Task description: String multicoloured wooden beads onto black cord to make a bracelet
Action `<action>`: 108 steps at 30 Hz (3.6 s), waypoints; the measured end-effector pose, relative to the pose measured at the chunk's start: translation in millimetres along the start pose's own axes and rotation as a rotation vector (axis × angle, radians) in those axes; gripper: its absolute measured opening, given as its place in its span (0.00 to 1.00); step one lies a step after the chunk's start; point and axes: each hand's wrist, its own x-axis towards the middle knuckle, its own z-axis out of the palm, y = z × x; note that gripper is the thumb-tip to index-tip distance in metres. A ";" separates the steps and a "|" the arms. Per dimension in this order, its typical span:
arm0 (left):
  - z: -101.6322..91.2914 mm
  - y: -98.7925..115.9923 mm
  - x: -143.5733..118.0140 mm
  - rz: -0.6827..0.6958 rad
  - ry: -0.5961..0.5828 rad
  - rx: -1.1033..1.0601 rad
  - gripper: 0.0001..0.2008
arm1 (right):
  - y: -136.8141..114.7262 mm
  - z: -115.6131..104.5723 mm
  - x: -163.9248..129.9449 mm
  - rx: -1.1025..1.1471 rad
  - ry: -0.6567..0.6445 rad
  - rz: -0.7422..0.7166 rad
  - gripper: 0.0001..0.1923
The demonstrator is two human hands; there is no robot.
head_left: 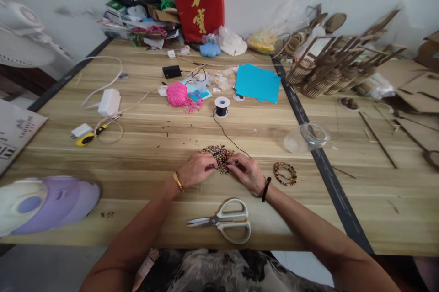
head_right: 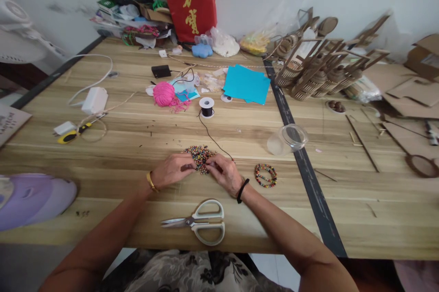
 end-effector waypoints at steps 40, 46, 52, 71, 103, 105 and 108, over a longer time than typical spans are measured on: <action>27.7 -3.4 18.0 -0.266 0.312 -0.888 0.12 | -4.4 0.3 -0.9 -0.010 0.073 -0.089 0.06; 29.6 -4.6 17.8 -0.273 0.281 -0.942 0.14 | -5.7 0.6 0.2 -0.060 0.088 -0.153 0.06; 27.9 -3.7 17.8 -0.295 0.254 -0.942 0.14 | -5.0 1.0 1.3 -0.065 0.091 -0.158 0.05; 31.6 -7.2 17.9 -0.285 0.245 -0.948 0.13 | -6.0 0.4 1.4 -0.064 0.081 -0.143 0.05; 29.4 -2.5 17.3 -0.253 0.248 -0.924 0.11 | -5.5 0.3 1.7 -0.076 0.058 -0.145 0.06; 30.0 -2.8 17.1 -0.255 0.253 -0.926 0.12 | -5.5 0.2 1.9 -0.082 0.049 -0.146 0.06; 31.0 -3.4 17.2 -0.257 0.259 -0.919 0.13 | -5.3 0.3 2.2 -0.083 0.042 -0.142 0.06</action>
